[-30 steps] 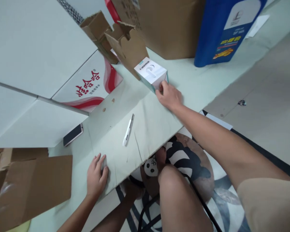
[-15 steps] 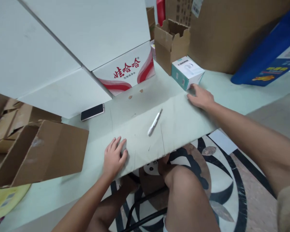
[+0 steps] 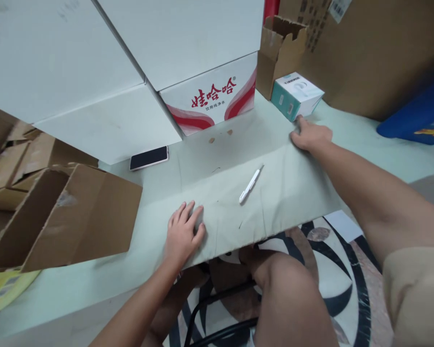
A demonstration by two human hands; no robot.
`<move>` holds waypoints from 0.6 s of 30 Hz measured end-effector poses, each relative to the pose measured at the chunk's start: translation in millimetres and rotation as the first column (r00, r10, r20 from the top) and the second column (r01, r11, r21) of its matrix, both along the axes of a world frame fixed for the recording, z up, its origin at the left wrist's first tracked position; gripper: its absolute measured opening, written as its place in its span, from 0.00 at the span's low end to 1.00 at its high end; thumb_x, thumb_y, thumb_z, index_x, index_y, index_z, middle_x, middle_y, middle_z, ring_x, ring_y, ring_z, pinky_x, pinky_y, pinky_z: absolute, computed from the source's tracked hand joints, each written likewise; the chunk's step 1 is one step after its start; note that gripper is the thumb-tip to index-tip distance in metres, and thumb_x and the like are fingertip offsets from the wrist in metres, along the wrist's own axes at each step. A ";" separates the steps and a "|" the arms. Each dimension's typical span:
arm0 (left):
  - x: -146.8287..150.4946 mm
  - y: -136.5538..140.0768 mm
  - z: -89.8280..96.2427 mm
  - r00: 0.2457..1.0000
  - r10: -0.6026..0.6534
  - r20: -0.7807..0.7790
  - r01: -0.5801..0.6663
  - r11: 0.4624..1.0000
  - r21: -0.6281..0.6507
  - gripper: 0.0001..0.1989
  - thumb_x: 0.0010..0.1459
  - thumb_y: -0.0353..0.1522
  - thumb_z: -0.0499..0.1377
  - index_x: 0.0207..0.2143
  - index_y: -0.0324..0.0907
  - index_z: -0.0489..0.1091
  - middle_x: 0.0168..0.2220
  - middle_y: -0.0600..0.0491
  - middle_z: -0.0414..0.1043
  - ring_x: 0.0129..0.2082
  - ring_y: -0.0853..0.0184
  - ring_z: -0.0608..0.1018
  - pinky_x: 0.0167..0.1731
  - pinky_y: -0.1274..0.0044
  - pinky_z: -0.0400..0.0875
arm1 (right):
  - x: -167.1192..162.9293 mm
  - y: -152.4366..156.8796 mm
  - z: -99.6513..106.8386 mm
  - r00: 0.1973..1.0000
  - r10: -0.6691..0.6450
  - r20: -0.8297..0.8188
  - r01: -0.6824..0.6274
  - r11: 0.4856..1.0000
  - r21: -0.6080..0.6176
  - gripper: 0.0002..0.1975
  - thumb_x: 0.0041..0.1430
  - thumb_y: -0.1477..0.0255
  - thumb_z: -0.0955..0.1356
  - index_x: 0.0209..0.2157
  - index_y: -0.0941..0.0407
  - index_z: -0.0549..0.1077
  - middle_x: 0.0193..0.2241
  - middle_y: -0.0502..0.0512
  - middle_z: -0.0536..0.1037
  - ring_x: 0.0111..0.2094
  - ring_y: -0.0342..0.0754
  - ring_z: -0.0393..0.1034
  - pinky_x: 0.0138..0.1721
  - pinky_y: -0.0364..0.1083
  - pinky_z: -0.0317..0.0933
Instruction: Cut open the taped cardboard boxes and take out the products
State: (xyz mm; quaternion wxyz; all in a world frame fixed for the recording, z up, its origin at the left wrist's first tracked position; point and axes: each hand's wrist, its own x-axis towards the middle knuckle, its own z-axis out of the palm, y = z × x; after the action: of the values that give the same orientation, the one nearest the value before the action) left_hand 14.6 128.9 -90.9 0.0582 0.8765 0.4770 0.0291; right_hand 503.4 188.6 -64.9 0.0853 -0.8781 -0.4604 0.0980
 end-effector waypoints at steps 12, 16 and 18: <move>-9.3 5.2 -7.0 0.999 -0.034 -0.016 0.035 0.997 0.074 0.25 0.70 0.38 0.47 0.63 0.44 0.71 0.68 0.43 0.67 0.70 0.47 0.66 0.64 0.52 0.67 | -8.6 -1.8 -29.8 0.992 -0.021 0.123 -0.010 0.968 0.250 0.26 0.65 0.70 0.58 0.59 0.67 0.71 0.61 0.75 0.71 0.61 0.65 0.63 0.60 0.61 0.57; -14.1 11.5 -9.4 0.998 -0.064 -0.022 0.067 0.988 0.139 0.25 0.72 0.40 0.45 0.62 0.42 0.72 0.67 0.42 0.68 0.68 0.47 0.68 0.62 0.53 0.69 | 4.5 4.4 -34.6 0.993 0.105 0.051 -0.115 0.959 0.259 0.30 0.66 0.72 0.56 0.66 0.66 0.66 0.71 0.69 0.61 0.67 0.62 0.59 0.65 0.60 0.55; -17.0 15.5 -10.3 0.996 -0.078 -0.030 0.082 0.984 0.160 0.25 0.72 0.40 0.45 0.61 0.41 0.72 0.66 0.41 0.68 0.68 0.46 0.69 0.61 0.53 0.70 | 11.0 8.4 -34.3 0.989 0.129 0.066 -0.142 0.957 0.253 0.31 0.67 0.70 0.56 0.68 0.62 0.64 0.73 0.65 0.58 0.69 0.63 0.56 0.65 0.63 0.54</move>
State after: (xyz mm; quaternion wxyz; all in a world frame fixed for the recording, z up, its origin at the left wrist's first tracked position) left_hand -2.4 144.5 -101.2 -0.0173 0.8972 0.4379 0.0548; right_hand 514.4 197.0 -99.3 0.1802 -0.8281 -0.5304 0.0215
